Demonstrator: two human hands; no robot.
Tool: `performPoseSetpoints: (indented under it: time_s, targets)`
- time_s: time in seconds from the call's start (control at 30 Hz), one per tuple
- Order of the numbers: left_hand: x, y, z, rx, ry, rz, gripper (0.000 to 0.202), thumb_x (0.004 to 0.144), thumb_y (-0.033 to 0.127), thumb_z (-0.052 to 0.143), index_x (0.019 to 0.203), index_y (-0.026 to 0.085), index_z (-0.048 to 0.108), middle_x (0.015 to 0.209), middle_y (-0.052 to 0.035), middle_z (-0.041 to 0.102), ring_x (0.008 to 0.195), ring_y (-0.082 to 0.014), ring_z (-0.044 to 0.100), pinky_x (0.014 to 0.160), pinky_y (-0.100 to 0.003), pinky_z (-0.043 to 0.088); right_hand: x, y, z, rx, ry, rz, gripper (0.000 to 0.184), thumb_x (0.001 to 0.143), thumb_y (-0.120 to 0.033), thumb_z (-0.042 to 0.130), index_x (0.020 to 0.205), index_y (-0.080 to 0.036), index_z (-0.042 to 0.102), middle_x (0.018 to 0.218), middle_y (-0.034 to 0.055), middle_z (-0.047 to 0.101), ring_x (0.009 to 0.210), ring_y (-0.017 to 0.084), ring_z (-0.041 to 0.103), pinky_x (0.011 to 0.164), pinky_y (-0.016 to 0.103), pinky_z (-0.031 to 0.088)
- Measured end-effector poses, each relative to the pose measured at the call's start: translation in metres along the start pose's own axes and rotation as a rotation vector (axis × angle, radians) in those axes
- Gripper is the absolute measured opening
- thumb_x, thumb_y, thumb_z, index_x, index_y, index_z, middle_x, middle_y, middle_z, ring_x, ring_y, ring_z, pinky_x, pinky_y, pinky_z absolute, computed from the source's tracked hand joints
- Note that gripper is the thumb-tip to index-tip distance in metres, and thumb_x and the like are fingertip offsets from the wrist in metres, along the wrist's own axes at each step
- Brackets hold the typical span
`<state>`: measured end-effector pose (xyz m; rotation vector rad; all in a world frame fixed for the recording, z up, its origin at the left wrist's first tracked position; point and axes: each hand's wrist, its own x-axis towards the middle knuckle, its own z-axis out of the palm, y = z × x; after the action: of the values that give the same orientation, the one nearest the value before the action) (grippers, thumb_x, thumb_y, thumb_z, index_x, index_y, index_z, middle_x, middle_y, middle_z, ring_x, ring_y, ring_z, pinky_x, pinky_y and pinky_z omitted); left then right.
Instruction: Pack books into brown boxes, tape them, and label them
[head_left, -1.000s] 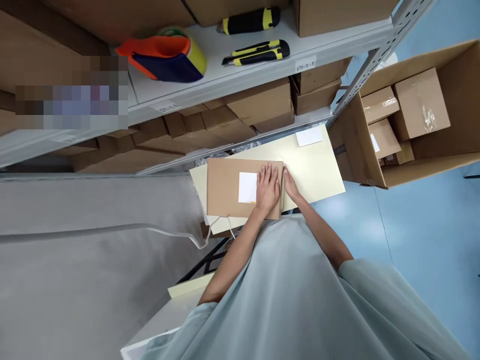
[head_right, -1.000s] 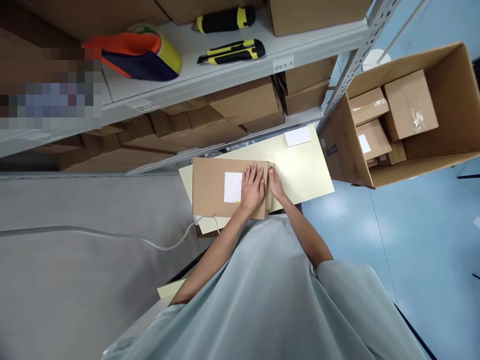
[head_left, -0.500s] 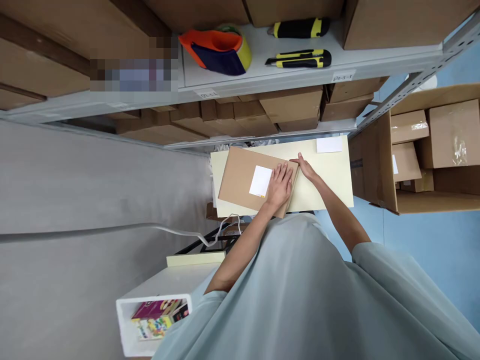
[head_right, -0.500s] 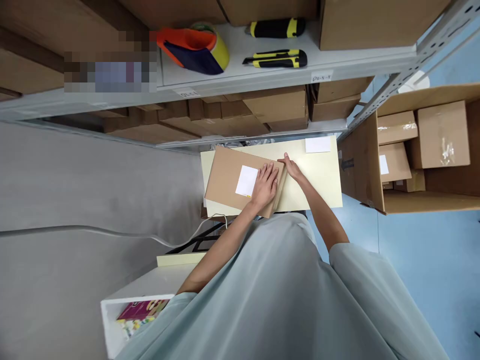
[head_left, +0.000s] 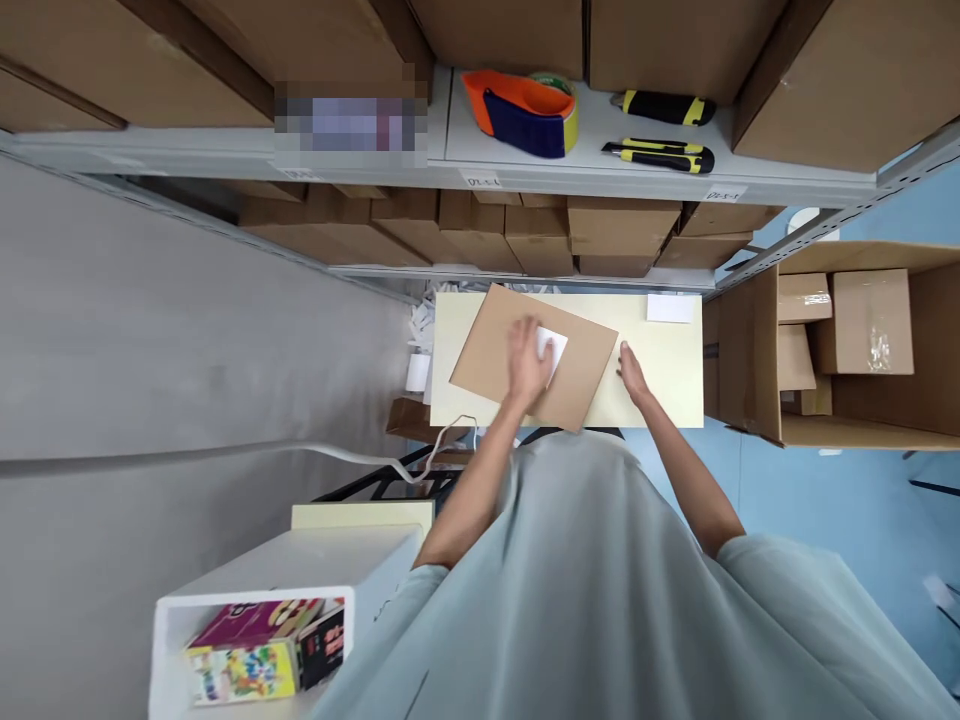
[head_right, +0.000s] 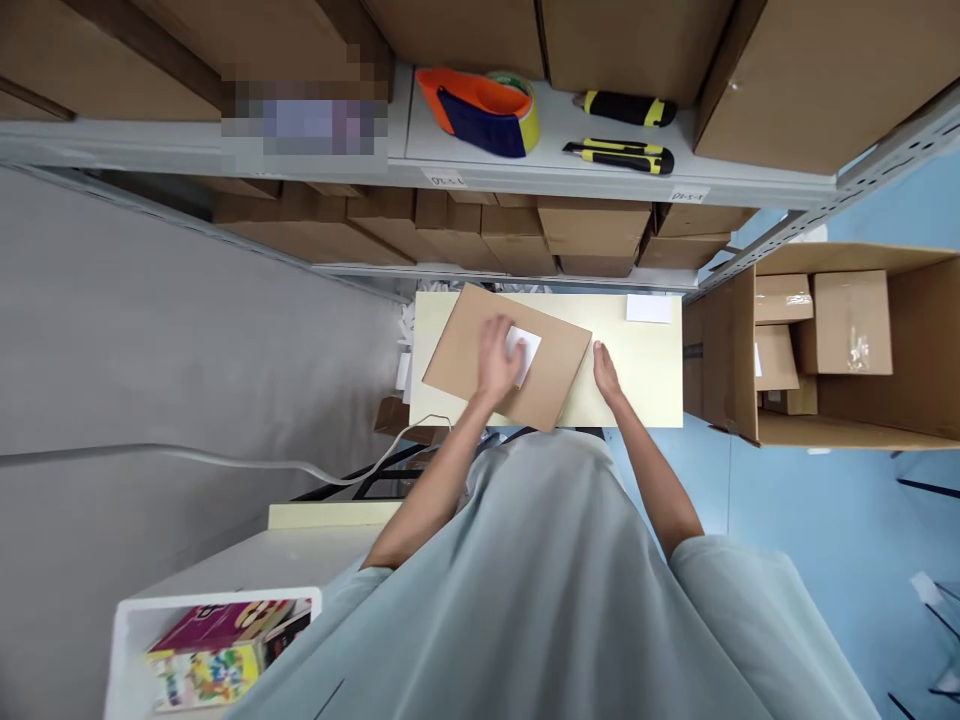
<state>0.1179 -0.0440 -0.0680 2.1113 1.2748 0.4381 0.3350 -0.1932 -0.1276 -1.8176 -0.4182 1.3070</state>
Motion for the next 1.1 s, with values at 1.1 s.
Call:
performPoseSetpoints:
  time_s: [1.1]
  targets:
    - [-0.059,-0.105,-0.052,-0.610,-0.324,-0.423,0.071,0.091,0.055,0.079,0.148,0.017,0.062,0.151,-0.0176,0.070,0.140,-0.0314,0.067,0.120,-0.047,0.053,-0.073,-0.046,0.017,0.109,0.109,-0.082,0.077,0.090,-0.069,0.073,0.152,-0.024,0.063,0.156,0.0111,0.068,0.142,0.032,0.067,0.126,0.051,0.052]
